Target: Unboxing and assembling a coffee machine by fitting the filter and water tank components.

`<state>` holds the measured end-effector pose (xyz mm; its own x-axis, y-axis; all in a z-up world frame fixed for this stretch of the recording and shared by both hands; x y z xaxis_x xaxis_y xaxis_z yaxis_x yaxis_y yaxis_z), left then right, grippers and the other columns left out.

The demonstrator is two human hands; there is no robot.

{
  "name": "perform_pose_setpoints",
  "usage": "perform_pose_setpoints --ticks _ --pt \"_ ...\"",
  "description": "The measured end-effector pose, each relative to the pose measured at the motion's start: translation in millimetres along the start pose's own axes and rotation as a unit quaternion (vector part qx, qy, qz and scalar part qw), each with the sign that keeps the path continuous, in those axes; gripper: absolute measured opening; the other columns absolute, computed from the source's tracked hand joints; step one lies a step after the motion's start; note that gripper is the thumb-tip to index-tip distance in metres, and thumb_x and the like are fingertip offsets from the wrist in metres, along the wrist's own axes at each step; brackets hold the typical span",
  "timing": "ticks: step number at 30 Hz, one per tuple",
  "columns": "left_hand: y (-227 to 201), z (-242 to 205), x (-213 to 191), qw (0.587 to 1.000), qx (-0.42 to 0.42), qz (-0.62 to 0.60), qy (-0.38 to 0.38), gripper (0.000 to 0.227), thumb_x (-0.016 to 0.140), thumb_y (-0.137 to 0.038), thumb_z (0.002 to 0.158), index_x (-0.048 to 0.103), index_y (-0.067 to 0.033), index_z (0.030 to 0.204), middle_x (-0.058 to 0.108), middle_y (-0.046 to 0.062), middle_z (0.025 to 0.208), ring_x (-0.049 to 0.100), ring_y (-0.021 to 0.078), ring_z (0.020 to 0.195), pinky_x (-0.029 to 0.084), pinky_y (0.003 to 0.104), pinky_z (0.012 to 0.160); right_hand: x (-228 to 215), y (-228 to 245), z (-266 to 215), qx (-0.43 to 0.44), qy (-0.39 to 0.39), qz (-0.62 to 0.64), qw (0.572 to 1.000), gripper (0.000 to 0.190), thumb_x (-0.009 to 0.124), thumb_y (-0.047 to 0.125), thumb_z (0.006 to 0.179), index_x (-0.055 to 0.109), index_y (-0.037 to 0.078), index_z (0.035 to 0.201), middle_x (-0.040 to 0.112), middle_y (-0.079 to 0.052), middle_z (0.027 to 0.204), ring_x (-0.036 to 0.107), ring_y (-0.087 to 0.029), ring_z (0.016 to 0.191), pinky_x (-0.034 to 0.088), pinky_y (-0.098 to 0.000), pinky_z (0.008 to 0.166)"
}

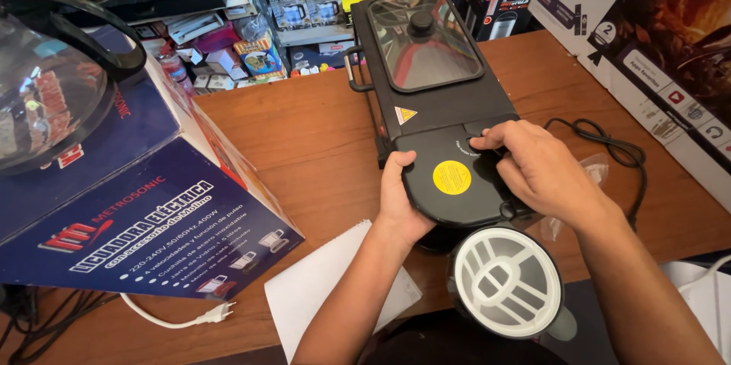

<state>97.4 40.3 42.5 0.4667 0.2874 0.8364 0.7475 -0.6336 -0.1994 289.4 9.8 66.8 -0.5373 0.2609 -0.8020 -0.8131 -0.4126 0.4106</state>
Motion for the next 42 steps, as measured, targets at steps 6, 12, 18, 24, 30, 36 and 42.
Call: perform_pose_setpoints --ticks 6,12,18,24,30,36,42 --pt "3.3 10.0 -7.1 1.000 0.005 -0.019 0.014 0.046 0.078 -0.042 0.073 0.073 -0.0094 0.104 0.075 0.013 0.099 0.072 0.0272 0.090 0.062 0.038 0.077 2.0 -4.4 -0.7 -0.005 0.000 -0.006 1.000 0.024 0.053 0.000 0.086 0.061 0.011 0.105 0.078 -0.006 0.104 0.069 -0.029 0.116 0.051 -0.0474 0.101" --pt "8.1 10.7 -9.7 0.999 0.009 -0.013 0.036 0.056 0.077 -0.051 0.076 0.072 -0.0093 0.113 0.074 0.012 0.107 0.071 0.0269 0.099 0.061 0.038 0.085 1.1 -2.3 -0.1 -0.002 0.003 -0.008 1.000 0.023 0.053 0.000 0.085 0.061 0.011 0.104 0.078 -0.006 0.102 0.070 -0.028 0.116 0.052 -0.0471 0.100" --pt "13.0 8.9 -10.8 0.998 0.024 -0.026 0.059 0.071 0.071 -0.070 0.081 0.071 -0.0136 0.125 0.073 0.011 0.123 0.069 0.0277 0.115 0.056 0.042 0.100 1.1 -4.5 -0.4 -0.010 0.006 -0.005 1.000 0.024 0.053 0.000 0.085 0.061 0.011 0.106 0.076 -0.008 0.103 0.069 -0.030 0.114 0.051 -0.0485 0.100" --pt "11.7 22.1 -25.2 0.985 0.019 0.031 0.170 0.101 0.033 -0.085 0.085 0.050 -0.0123 0.153 0.054 0.015 0.151 0.051 0.0296 0.137 0.039 0.045 0.117 -3.0 -1.2 2.6 0.006 0.059 -0.008 0.998 0.027 0.046 0.001 0.084 0.053 0.007 0.110 0.076 -0.003 0.124 0.065 -0.028 0.115 0.048 -0.0414 0.097" --pt "14.1 24.5 -27.9 0.986 0.025 0.036 0.161 0.096 0.036 -0.082 0.086 0.053 -0.0116 0.150 0.058 0.015 0.147 0.054 0.0297 0.133 0.042 0.043 0.113 -3.4 -0.1 2.5 0.020 0.063 -0.009 0.998 0.028 0.045 0.001 0.084 0.054 0.007 0.110 0.077 -0.002 0.124 0.064 -0.027 0.110 0.048 -0.0414 0.093" --pt "15.5 23.1 -29.6 0.988 0.009 0.050 0.145 0.102 0.036 -0.087 0.081 0.054 -0.0126 0.149 0.058 0.014 0.148 0.054 0.0290 0.133 0.042 0.043 0.114 -3.8 0.5 3.1 0.014 0.059 -0.014 0.998 0.030 0.045 0.001 0.083 0.056 0.007 0.111 0.076 -0.002 0.123 0.064 -0.027 0.112 0.048 -0.0412 0.096" --pt "32.2 -35.9 -61.6 0.855 0.317 0.409 0.026 0.055 0.034 -0.035 0.103 0.049 -0.0100 0.149 0.047 0.009 0.143 0.053 0.0169 0.134 0.047 0.035 0.114 -1.7 -5.6 1.8 0.000 0.058 -0.014 0.998 0.029 0.047 0.001 0.083 0.055 0.006 0.111 0.076 -0.001 0.123 0.064 -0.030 0.108 0.047 -0.0431 0.095"
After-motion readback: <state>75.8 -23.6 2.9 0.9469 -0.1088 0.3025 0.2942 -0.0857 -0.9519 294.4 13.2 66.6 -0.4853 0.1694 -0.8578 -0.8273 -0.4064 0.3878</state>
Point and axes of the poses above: each hand's wrist, its own z-axis towards the middle knuckle, its own x-axis out of the palm, y = z × x, the point moved 1 cm from there along z, towards the middle knuckle
